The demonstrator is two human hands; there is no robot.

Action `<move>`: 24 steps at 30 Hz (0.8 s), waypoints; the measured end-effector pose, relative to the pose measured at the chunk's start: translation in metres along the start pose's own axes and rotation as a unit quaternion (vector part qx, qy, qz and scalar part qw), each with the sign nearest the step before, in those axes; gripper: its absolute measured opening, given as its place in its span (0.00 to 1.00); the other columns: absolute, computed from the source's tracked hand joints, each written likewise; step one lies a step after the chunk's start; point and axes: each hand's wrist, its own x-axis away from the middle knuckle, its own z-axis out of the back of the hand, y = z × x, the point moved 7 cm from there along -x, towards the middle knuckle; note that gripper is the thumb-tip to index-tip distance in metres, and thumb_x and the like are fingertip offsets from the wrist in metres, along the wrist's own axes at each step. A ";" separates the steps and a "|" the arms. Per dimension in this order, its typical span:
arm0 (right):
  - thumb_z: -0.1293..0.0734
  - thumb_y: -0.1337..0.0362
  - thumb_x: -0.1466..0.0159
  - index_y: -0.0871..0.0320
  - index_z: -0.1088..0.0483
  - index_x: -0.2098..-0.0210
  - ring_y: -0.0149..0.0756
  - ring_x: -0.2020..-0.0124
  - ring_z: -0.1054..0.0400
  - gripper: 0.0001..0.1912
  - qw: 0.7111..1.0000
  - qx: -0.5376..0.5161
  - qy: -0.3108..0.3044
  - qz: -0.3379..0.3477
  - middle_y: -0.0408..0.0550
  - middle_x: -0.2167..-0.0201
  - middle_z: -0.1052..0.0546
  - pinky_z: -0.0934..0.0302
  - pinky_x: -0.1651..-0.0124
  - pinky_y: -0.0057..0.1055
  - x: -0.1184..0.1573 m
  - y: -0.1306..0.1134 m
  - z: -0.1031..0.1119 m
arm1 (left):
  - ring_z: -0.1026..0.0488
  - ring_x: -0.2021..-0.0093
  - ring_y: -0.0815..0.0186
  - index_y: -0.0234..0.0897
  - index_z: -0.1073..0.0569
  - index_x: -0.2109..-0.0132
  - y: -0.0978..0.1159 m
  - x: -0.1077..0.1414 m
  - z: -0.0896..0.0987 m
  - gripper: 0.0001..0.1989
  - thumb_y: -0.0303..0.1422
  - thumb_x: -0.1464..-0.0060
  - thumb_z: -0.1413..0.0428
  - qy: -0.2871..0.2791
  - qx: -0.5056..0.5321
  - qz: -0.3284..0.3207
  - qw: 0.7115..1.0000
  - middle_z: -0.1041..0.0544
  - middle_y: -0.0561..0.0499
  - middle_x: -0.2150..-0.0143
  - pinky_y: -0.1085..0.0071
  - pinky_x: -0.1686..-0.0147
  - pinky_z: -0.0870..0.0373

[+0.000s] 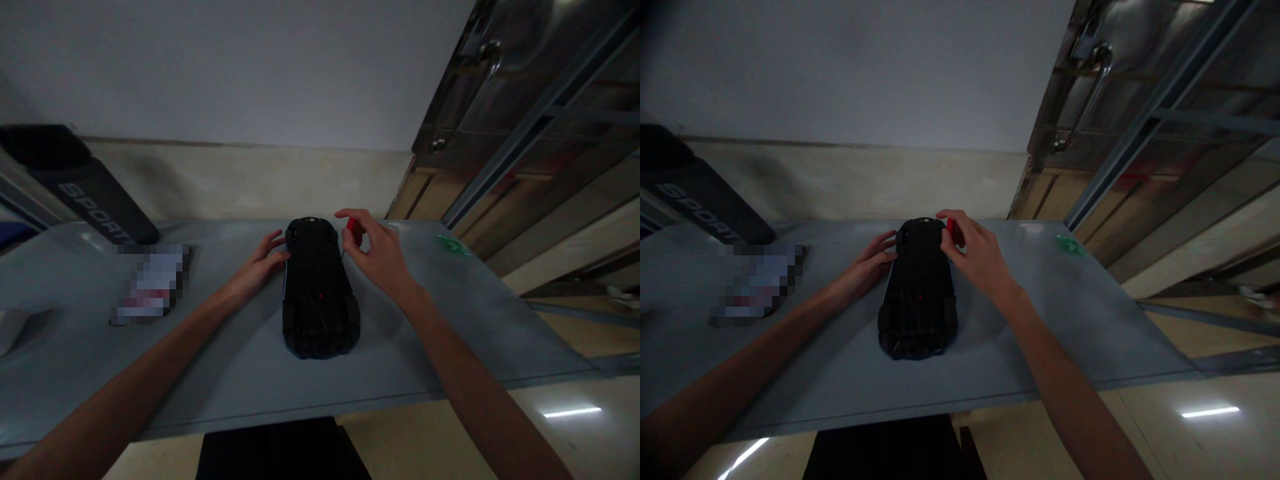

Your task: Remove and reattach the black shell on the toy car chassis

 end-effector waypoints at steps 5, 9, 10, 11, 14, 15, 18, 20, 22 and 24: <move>0.34 0.62 0.24 0.49 0.24 0.46 0.35 0.71 0.31 0.09 1.000 -0.005 0.021 -0.020 0.39 0.70 0.26 0.34 0.62 0.33 0.001 0.006 0.002 | 0.31 0.23 0.46 0.48 0.34 0.23 -0.001 -0.001 0.001 0.41 0.36 0.40 0.32 0.001 0.001 0.010 1.000 0.35 0.42 0.18 0.47 0.23 0.36; 0.31 0.62 0.25 0.49 0.23 0.47 0.34 0.73 0.34 0.08 1.000 -0.005 0.026 -0.014 0.37 0.72 0.30 0.36 0.64 0.32 0.000 0.006 0.003 | 0.30 0.24 0.47 0.48 0.34 0.23 0.001 0.000 0.000 0.41 0.36 0.40 0.32 0.003 0.003 0.012 1.000 0.33 0.42 0.19 0.47 0.22 0.37; 0.32 0.63 0.25 0.49 0.24 0.46 0.34 0.72 0.34 0.10 1.000 -0.007 0.020 -0.010 0.37 0.71 0.29 0.36 0.63 0.32 0.000 0.005 0.002 | 0.29 0.25 0.47 0.48 0.34 0.23 0.001 0.001 0.000 0.41 0.35 0.40 0.32 0.002 0.005 0.013 1.000 0.33 0.42 0.19 0.47 0.22 0.37; 0.33 0.64 0.25 0.49 0.24 0.44 0.34 0.71 0.33 0.12 1.000 -0.010 0.013 -0.007 0.38 0.69 0.28 0.35 0.62 0.32 0.000 0.004 0.001 | 0.29 0.25 0.47 0.48 0.34 0.23 0.001 0.001 -0.001 0.41 0.36 0.40 0.32 0.002 0.007 0.014 1.000 0.33 0.42 0.19 0.47 0.22 0.37; 0.35 0.66 0.26 0.49 0.25 0.42 0.36 0.68 0.31 0.15 1.000 -0.017 0.006 -0.011 0.41 0.65 0.25 0.33 0.58 0.34 0.000 0.003 -0.001 | 0.28 0.25 0.47 0.47 0.34 0.23 0.001 0.001 -0.001 0.41 0.36 0.41 0.31 0.001 0.012 0.013 1.000 0.33 0.41 0.20 0.49 0.23 0.35; 0.35 0.66 0.26 0.49 0.25 0.43 0.36 0.67 0.30 0.14 1.000 -0.018 0.010 -0.016 0.42 0.64 0.24 0.32 0.57 0.34 0.000 0.003 -0.001 | 0.29 0.25 0.47 0.47 0.33 0.23 0.001 0.001 -0.001 0.41 0.36 0.41 0.31 0.001 0.012 0.013 1.000 0.33 0.41 0.20 0.49 0.24 0.35; 0.32 0.61 0.25 0.49 0.24 0.45 0.36 0.69 0.32 0.11 0.999 -0.013 0.020 -0.039 0.39 0.68 0.26 0.34 0.59 0.33 0.001 0.007 -0.001 | 0.29 0.25 0.45 0.47 0.33 0.24 0.000 0.000 0.000 0.40 0.35 0.40 0.32 0.000 0.011 0.015 1.000 0.33 0.42 0.20 0.48 0.24 0.35; 0.31 0.59 0.25 0.48 0.24 0.45 0.34 0.72 0.34 0.10 0.999 -0.011 0.019 -0.049 0.37 0.71 0.29 0.37 0.63 0.32 0.001 0.010 -0.001 | 0.30 0.24 0.45 0.47 0.33 0.24 0.000 0.000 -0.001 0.40 0.35 0.40 0.32 -0.003 0.010 0.014 1.000 0.33 0.42 0.20 0.48 0.23 0.35; 0.32 0.61 0.26 0.48 0.25 0.45 0.34 0.73 0.35 0.11 0.999 -0.011 0.016 -0.048 0.36 0.72 0.30 0.37 0.63 0.32 0.001 0.010 -0.002 | 0.30 0.24 0.45 0.47 0.33 0.24 0.000 0.000 -0.001 0.41 0.36 0.41 0.32 -0.003 0.009 0.014 1.000 0.33 0.42 0.19 0.47 0.23 0.36; 0.34 0.65 0.27 0.48 0.26 0.43 0.35 0.71 0.33 0.14 0.999 -0.011 0.010 -0.040 0.37 0.70 0.28 0.35 0.61 0.33 0.001 0.008 -0.002 | 0.31 0.23 0.44 0.48 0.33 0.24 0.000 -0.001 0.000 0.41 0.36 0.42 0.31 -0.002 0.008 0.016 1.000 0.33 0.42 0.19 0.47 0.23 0.36</move>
